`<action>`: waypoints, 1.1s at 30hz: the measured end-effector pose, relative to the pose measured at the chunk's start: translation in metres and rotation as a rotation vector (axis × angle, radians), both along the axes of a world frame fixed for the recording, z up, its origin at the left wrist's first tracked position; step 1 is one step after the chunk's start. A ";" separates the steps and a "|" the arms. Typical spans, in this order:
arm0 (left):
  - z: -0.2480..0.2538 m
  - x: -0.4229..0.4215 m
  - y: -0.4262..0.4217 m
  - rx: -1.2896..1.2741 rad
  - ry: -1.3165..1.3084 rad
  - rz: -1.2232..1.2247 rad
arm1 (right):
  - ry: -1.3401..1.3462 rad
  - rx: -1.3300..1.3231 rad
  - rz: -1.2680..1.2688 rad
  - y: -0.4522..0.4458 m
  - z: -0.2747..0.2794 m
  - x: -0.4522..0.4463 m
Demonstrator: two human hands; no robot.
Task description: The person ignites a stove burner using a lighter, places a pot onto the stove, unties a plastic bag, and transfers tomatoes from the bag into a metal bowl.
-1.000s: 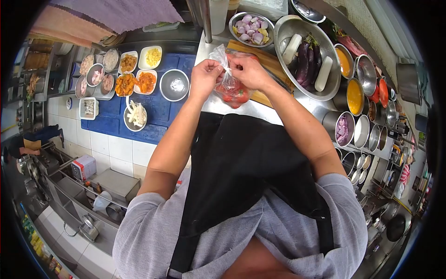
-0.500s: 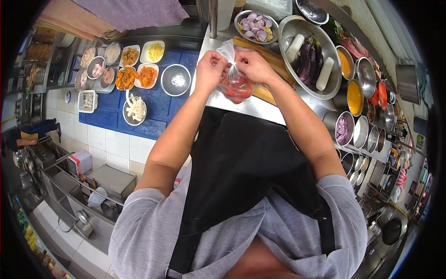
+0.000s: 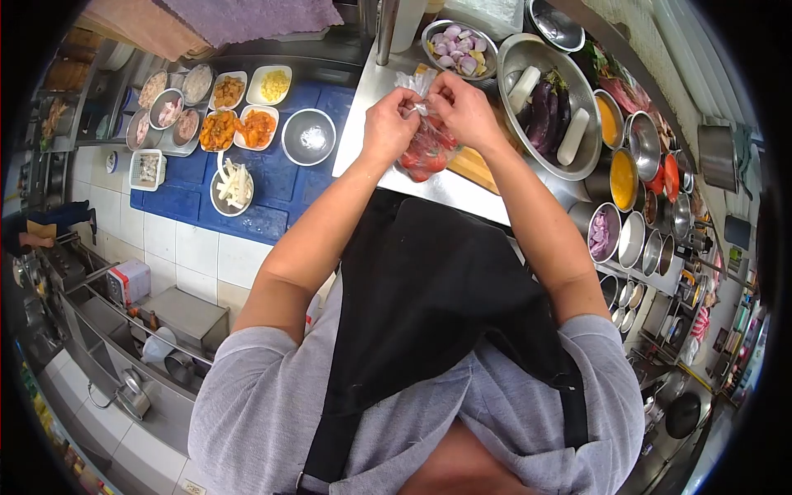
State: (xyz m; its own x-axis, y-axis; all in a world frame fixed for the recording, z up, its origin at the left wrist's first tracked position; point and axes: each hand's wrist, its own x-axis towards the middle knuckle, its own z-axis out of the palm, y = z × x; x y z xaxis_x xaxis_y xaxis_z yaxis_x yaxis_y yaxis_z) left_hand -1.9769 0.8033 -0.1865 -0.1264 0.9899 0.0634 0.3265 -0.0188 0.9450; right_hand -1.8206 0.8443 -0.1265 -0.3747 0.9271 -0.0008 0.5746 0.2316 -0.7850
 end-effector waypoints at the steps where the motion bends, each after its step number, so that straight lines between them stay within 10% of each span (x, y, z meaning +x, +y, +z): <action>1: 0.003 0.000 0.001 0.001 -0.001 0.003 | 0.002 0.070 -0.004 -0.001 0.006 -0.003; 33: 0.003 -0.001 0.008 0.027 -0.121 -0.102 | 0.006 0.060 0.055 0.001 -0.034 0.007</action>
